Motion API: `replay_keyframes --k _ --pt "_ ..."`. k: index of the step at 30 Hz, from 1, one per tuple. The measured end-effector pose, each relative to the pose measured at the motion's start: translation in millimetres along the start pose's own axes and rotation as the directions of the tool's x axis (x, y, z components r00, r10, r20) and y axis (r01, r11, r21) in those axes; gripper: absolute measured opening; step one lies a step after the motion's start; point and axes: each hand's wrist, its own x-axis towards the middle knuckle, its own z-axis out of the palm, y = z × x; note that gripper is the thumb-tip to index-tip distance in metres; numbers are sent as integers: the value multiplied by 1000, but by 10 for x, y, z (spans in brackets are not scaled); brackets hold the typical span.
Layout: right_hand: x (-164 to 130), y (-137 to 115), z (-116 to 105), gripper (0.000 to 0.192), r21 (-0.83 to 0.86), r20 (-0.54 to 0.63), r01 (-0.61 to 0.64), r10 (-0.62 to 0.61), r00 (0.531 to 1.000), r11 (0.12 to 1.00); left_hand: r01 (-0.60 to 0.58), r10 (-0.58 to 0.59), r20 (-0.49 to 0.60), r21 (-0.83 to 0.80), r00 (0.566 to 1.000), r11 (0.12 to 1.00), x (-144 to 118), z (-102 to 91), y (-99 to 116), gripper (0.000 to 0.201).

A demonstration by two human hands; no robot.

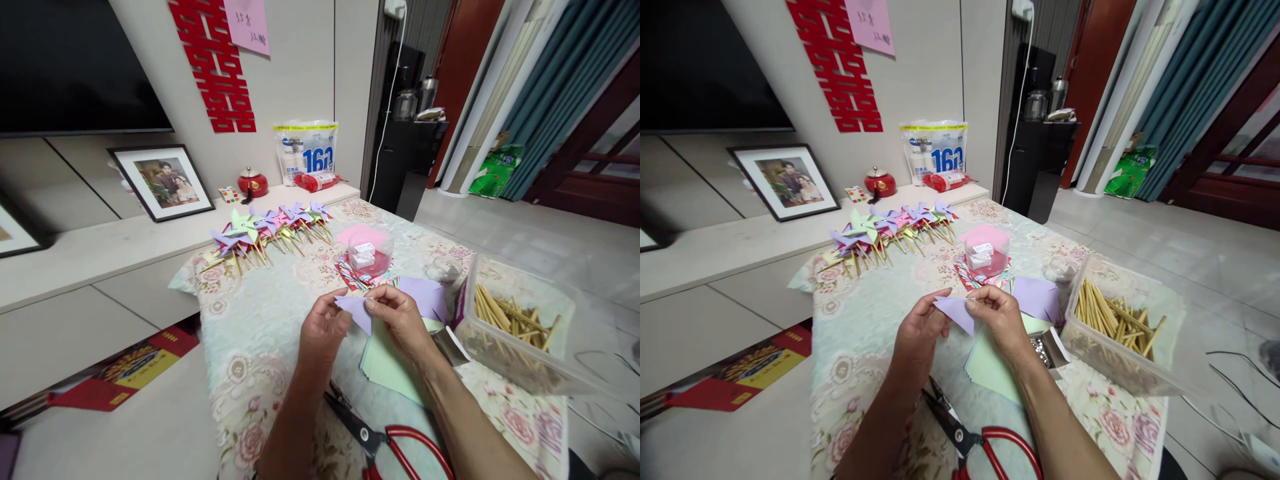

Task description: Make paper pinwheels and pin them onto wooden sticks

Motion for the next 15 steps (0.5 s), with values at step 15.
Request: replay_keyframes --k 15 --pt "-78 -79 76 24 145 223 -212 177 959 966 -1 17 131 -122 991 993 -41 -16 0 44"
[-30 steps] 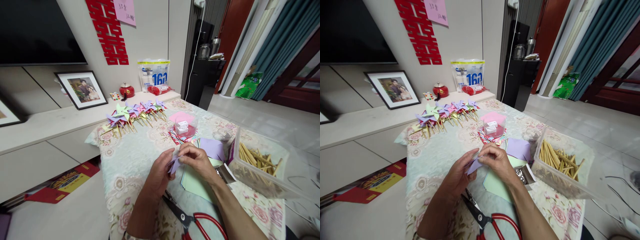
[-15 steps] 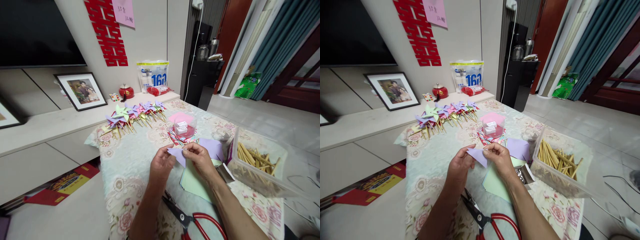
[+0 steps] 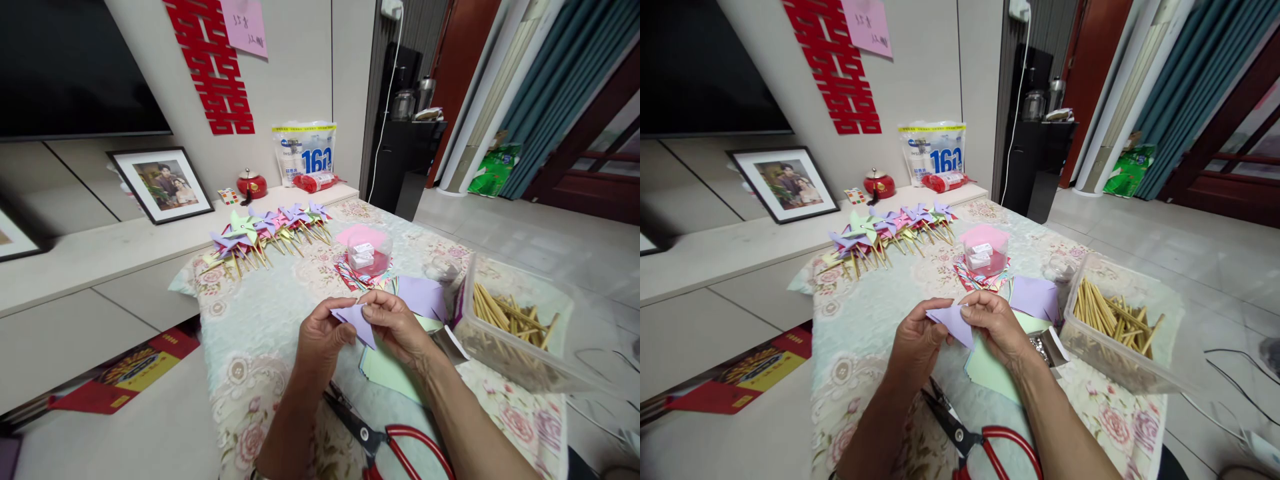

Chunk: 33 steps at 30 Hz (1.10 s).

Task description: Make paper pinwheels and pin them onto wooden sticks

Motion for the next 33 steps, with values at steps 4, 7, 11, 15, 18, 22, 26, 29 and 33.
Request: replay_keyframes --k 4,7,11,15,18,22,26,29,33 --pt "-2 7 9 26 5 12 -11 11 1000 1000 17 -16 -42 32 999 999 4 -12 4 48" --pt "4 10 14 28 5 5 -21 21 1000 1000 28 -25 -46 70 999 997 12 -14 22 49" --pt "27 16 3 30 -29 -93 17 -19 995 999 34 -28 -66 94 997 995 22 -1 39 41" --pt "46 31 1 30 -53 -155 38 -46 987 998 23 -5 -126 143 992 989 23 32 19 36" --pt "54 49 8 32 -78 -184 45 -59 981 996 55 -23 -175 176 984 983 23 48 -14 35" --pt "60 80 1 33 -140 -181 58 -84 980 988 130 -89 -179 233 980 964 31 30 -42 27" --pt "56 109 -18 34 -246 -86 57 -81 993 968 129 -70 -258 219 964 967 47 -10 -49 26" --pt "57 136 -29 33 -364 -22 69 -82 996 929 106 -54 -322 149 945 983 65 -43 -63 28" --pt "66 175 -44 31 -494 -47 86 -125 991 865 113 -76 -357 84 931 990 79 -75 -92 32"
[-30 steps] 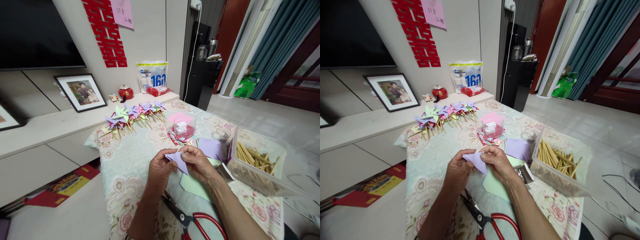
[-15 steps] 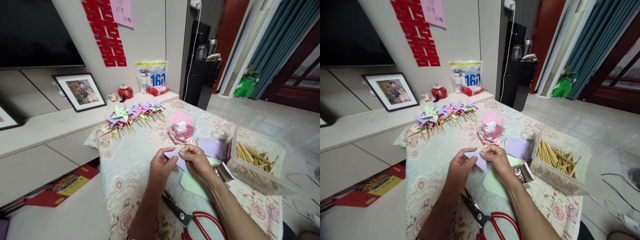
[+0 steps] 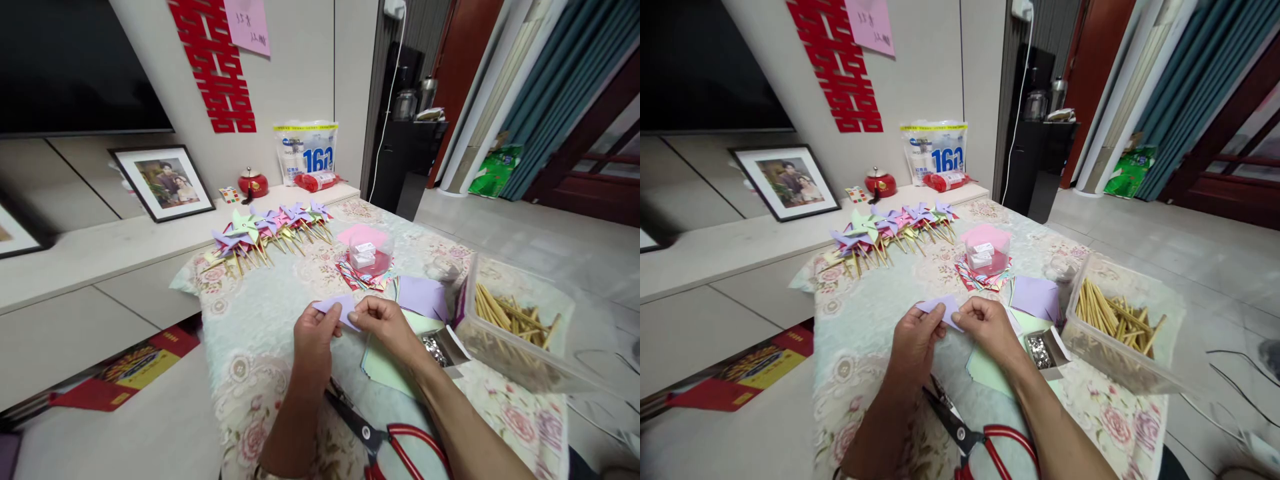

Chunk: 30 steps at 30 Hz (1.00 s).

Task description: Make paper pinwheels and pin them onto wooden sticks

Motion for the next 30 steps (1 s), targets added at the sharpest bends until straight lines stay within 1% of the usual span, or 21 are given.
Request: replay_keyframes --k 5,7,9,12,15,17,18,19,20,22,23,24,26,28,30 --pt "1 -5 8 31 -35 -52 9 -10 999 999 69 -70 53 24 996 997 -11 -6 -20 39" --pt "0 -22 12 30 -42 -50 19 -22 998 999 68 -69 44 23 997 997 -13 -13 -8 39" --pt "-7 -36 13 29 -50 -32 23 -25 999 998 58 -58 16 -18 998 998 -6 -28 24 38" --pt "-40 -46 16 26 -119 25 -8 12 1000 993 49 -54 -32 -148 998 988 29 -66 94 38" --pt "-105 -69 52 23 -301 164 -24 77 983 953 28 -52 -80 -275 995 961 80 -111 156 41" --pt "-167 -116 113 21 -467 272 25 117 955 884 12 -51 -105 -335 993 942 110 -134 179 44" --pt "-203 -151 155 19 -555 314 61 142 939 830 5 -48 -112 -356 993 934 122 -142 186 44" --pt "-243 -192 203 16 -644 346 100 172 922 758 0 -45 -114 -369 993 929 132 -149 190 44" --pt "-287 -237 256 15 -731 358 134 209 910 669 -6 -40 -113 -377 993 926 139 -154 192 44" --pt "-381 -328 365 23 -856 355 192 277 893 480 -15 -29 -108 -383 994 924 150 -162 190 43" --pt "-428 -369 417 26 -888 344 209 290 893 410 -20 -23 -107 -384 994 923 155 -167 186 42" --pt "-473 -407 464 30 -901 349 228 305 886 369 -27 -15 -106 -385 994 923 159 -173 181 42" --pt "-548 -473 540 31 -912 354 253 307 883 324 -43 4 -104 -382 995 923 169 -189 168 41" --pt "-608 -534 585 27 -918 347 256 304 887 302 -55 20 -97 -378 995 924 180 -205 153 40" --pt "-673 -588 596 22 -932 312 224 314 897 285 -51 20 -86 -380 996 924 192 -217 138 39"
